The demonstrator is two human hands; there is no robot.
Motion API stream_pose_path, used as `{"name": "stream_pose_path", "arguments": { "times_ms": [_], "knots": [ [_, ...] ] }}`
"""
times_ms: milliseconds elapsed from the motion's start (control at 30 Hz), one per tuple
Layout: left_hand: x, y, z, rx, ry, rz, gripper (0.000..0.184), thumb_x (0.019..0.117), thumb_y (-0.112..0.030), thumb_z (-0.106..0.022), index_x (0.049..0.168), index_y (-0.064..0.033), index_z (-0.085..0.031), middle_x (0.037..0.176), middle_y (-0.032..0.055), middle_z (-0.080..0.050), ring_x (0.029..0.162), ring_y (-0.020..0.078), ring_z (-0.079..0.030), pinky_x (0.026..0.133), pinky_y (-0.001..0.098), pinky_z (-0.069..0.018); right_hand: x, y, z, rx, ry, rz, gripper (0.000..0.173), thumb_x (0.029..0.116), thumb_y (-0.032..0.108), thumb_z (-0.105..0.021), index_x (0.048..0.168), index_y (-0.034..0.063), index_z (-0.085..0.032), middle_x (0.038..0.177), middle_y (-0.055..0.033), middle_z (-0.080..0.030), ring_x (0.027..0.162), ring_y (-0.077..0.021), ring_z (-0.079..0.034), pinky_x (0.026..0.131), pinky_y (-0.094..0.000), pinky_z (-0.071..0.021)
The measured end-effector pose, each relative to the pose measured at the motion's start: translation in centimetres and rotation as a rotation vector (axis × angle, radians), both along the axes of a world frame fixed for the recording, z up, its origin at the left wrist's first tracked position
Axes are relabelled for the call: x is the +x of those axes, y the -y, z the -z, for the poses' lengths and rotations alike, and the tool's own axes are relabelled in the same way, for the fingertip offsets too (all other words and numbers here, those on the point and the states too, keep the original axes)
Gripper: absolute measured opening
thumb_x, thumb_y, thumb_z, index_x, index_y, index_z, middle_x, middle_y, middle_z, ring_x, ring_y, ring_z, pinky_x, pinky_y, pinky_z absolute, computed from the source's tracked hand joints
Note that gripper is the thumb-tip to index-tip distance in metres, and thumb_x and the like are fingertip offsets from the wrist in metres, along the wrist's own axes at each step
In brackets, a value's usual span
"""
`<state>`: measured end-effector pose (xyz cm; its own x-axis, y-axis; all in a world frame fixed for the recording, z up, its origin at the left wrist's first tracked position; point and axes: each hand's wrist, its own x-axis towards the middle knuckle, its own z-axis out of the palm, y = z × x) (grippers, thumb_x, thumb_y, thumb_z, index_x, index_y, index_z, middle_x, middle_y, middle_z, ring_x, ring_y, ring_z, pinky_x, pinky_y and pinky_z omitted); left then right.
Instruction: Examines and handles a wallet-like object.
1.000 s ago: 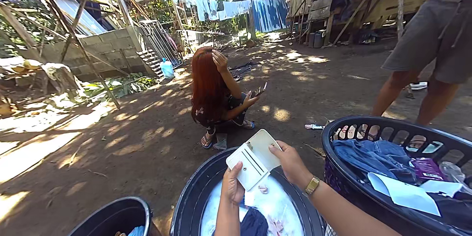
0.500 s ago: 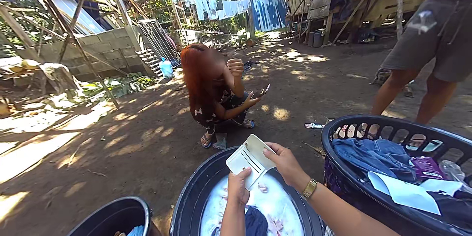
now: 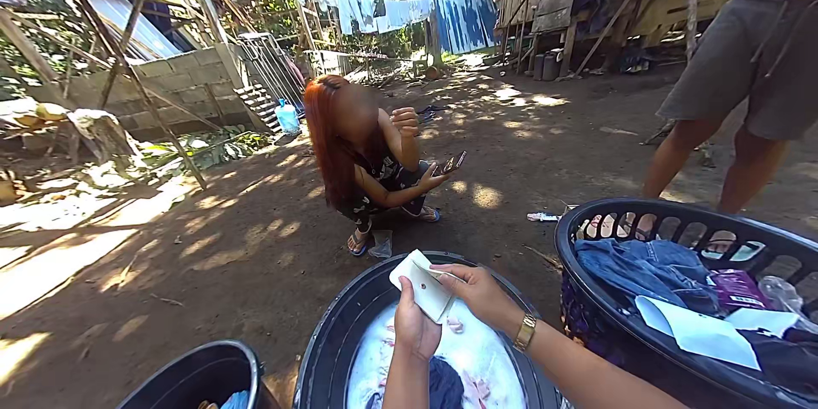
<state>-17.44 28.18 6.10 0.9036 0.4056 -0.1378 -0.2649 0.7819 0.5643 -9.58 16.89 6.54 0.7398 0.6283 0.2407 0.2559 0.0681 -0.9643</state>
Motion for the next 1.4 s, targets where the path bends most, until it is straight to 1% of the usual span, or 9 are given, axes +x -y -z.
{"name": "stream_pose_path", "arguments": {
  "times_ms": [100,200,367,800,1033,1133,1200,1333,1400],
  "knots": [
    [-0.4,0.7,-0.8,-0.003,0.015,0.006,0.059,0.1094,-0.052,-0.013,0.13,-0.0106,-0.05,0.108,0.01,-0.069,0.1,0.0203,-0.07,0.087,0.0385,-0.0589,-0.5,-0.2,0.2,-0.036,0.082,-0.039,0.024,0.1029,0.014,-0.059,0.111,-0.0021,-0.075,0.132,-0.0139,-0.067,0.128,-0.0136,-0.059,0.111,-0.03,-0.0449],
    [-0.6,1.0,-1.1,0.022,0.01,-0.002,0.056,0.1097,-0.05,-0.014,0.126,-0.0108,-0.051,0.105,0.0081,-0.068,0.099,0.0181,-0.069,0.087,0.0364,-0.0581,-0.8,-0.4,0.3,-0.054,0.098,-0.064,0.025,0.1025,0.015,-0.059,0.107,-0.0011,-0.077,0.133,-0.0141,-0.066,0.129,-0.0149,-0.057,0.111,-0.0306,-0.0435],
    [-0.8,1.4,-1.2,0.058,0.027,-0.008,0.056,0.1099,-0.049,-0.014,0.129,-0.0112,-0.05,0.109,0.0076,-0.068,0.102,0.0169,-0.068,0.089,0.0346,-0.0571,-1.0,-0.5,0.3,-0.008,0.033,-0.032,0.028,0.1034,0.017,-0.058,0.117,-0.001,-0.074,0.135,-0.0139,-0.066,0.129,-0.0131,-0.059,0.11,-0.0288,-0.0455],
    [-1.0,1.3,-1.3,0.059,0.041,0.002,0.055,0.1099,-0.05,-0.014,0.126,-0.0115,-0.05,0.106,0.0061,-0.067,0.1,0.0151,-0.068,0.088,0.0327,-0.0572,-1.1,-0.5,0.4,-0.094,0.178,-0.097,0.035,0.1049,0.015,-0.047,0.125,-0.0025,-0.07,0.148,-0.0185,-0.054,0.139,-0.0207,-0.051,0.116,-0.0331,-0.0392],
    [-1.1,1.0,-1.1,0.072,0.072,0.017,0.055,0.1098,-0.05,-0.014,0.123,-0.0116,-0.053,0.103,0.0053,-0.07,0.096,0.0144,-0.07,0.085,0.0317,-0.0588,-1.1,-0.7,1.2,-0.108,0.412,-0.087,0.037,0.1041,0.018,-0.048,0.121,-0.0043,-0.072,0.148,-0.0217,-0.055,0.141,-0.0292,-0.049,0.118,-0.0409,-0.0369],
    [-1.3,0.8,-1.0,0.119,0.088,0.052,0.057,0.1099,-0.049,-0.013,0.133,-0.0123,-0.05,0.112,0.0048,-0.069,0.104,0.0135,-0.068,0.09,0.0314,-0.0571,-1.0,-0.5,1.4,-0.105,0.531,-0.092,0.039,0.1042,0.019,-0.045,0.121,-0.0031,-0.073,0.157,-0.0221,-0.044,0.147,-0.0298,-0.043,0.12,-0.0406,-0.0352],
    [-1.4,0.8,-0.9,0.163,0.09,0.071,0.057,0.1096,-0.049,-0.013,0.137,-0.0126,-0.047,0.117,0.0049,-0.068,0.108,0.0131,-0.067,0.093,0.0311,-0.0557,-0.7,-0.6,1.9,-0.068,0.701,-0.065,0.043,0.1055,0.022,-0.042,0.117,-0.0027,-0.075,0.16,-0.021,-0.04,0.149,-0.0304,-0.04,0.121,-0.0409,-0.0339],
    [-1.5,1.1,-0.9,0.259,0.049,0.086,0.053,0.1102,-0.046,-0.018,0.141,-0.0115,-0.043,0.123,0.0045,-0.065,0.114,0.011,-0.063,0.098,0.0296,-0.0528,-0.4,-1.1,2.9,-0.053,1.017,0.035,0.048,0.1072,0.029,-0.039,0.117,-0.0002,-0.076,0.154,-0.0124,-0.052,0.146,-0.0348,-0.044,0.119,-0.0484,-0.035],
    [-1.6,1.0,-0.9,0.292,0.012,0.116,0.048,0.1106,-0.043,-0.023,0.142,-0.0112,-0.041,0.121,0.0051,-0.065,0.111,0.0111,-0.064,0.096,0.0292,-0.053,-0.6,-1.3,3.2,-0.048,1.078,0.074,0.048,0.1072,0.032,-0.039,0.118,-0.0003,-0.074,0.152,-0.0094,-0.054,0.146,-0.0336,-0.044,0.119,-0.0465,-0.0349]
  ]
}}
